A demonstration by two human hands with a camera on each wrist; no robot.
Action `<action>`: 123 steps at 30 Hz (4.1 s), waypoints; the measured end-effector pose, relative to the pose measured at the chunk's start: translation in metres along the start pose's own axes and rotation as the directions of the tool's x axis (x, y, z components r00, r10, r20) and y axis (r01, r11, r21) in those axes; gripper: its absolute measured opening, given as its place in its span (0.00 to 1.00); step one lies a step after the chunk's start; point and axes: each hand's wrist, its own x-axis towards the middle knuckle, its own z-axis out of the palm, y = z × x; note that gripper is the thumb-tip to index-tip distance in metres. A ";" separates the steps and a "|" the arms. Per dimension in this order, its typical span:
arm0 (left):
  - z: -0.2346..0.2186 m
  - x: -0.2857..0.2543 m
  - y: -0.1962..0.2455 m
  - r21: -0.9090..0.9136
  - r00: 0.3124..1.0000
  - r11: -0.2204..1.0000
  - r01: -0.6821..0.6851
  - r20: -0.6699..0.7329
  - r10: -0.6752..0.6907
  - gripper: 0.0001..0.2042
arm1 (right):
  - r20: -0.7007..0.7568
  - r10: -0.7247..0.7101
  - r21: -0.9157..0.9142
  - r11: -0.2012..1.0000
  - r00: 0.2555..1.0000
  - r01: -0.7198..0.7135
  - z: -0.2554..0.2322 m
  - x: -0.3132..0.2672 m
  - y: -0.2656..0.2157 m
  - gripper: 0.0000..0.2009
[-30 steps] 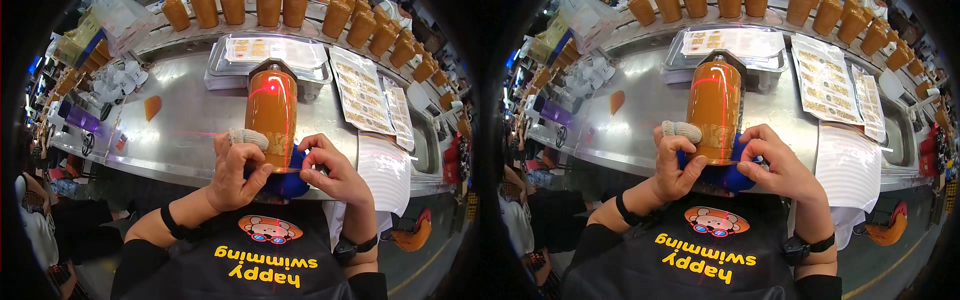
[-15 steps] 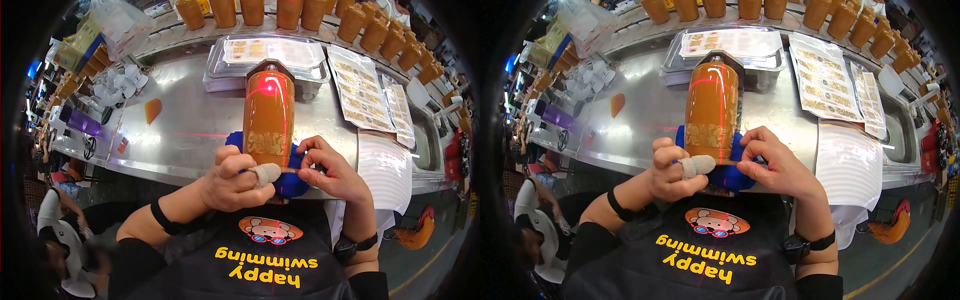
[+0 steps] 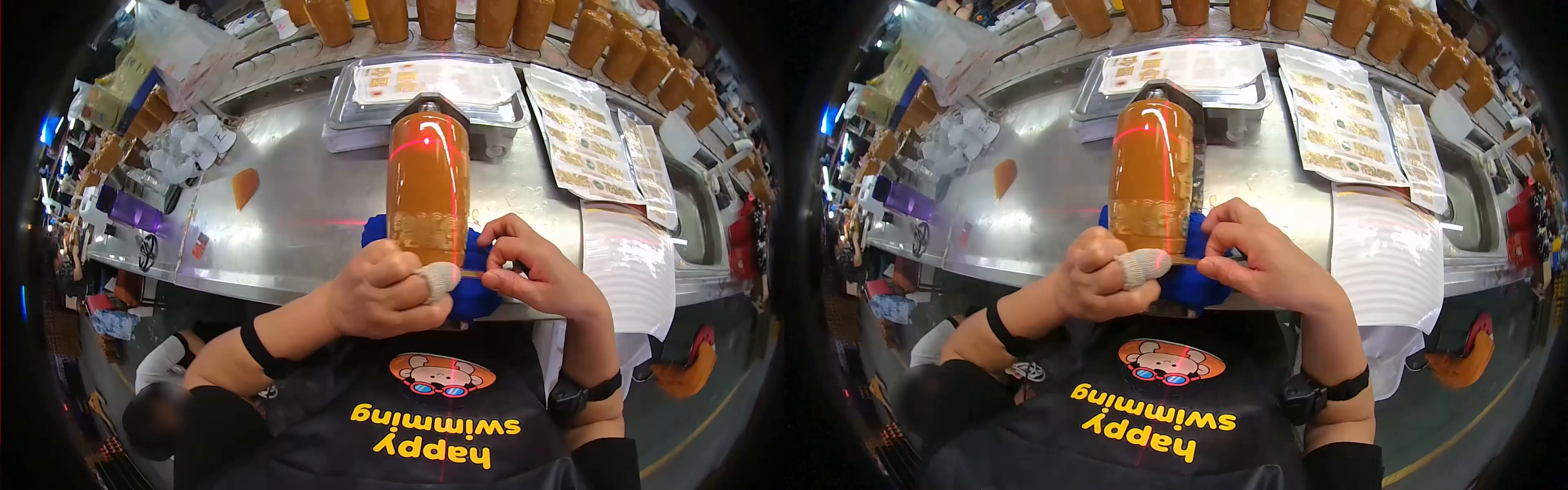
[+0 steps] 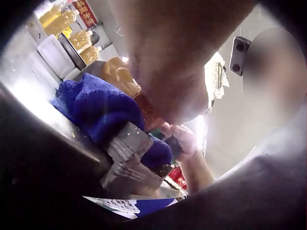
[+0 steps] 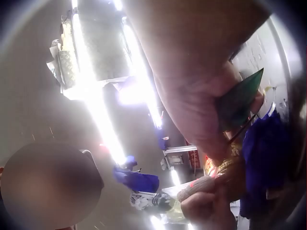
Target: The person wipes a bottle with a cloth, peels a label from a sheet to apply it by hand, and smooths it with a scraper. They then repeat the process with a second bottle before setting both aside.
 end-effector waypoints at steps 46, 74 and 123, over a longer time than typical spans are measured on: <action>0.011 -0.020 0.007 -0.084 0.986 0.990 0.110 -0.119 -0.120 0.11 | 0.059 0.036 0.050 0.998 0.998 -0.039 -0.008 0.004 -0.003 0.14; 0.016 -0.026 0.012 -0.107 0.969 0.981 0.162 -0.168 -0.179 0.09 | 0.055 -0.010 0.090 0.996 0.998 0.005 -0.006 0.004 -0.005 0.13; 0.013 -0.024 0.017 -0.095 0.958 0.967 0.235 -0.146 -0.247 0.12 | 0.043 0.070 0.080 0.994 0.997 -0.073 -0.007 0.003 0.000 0.15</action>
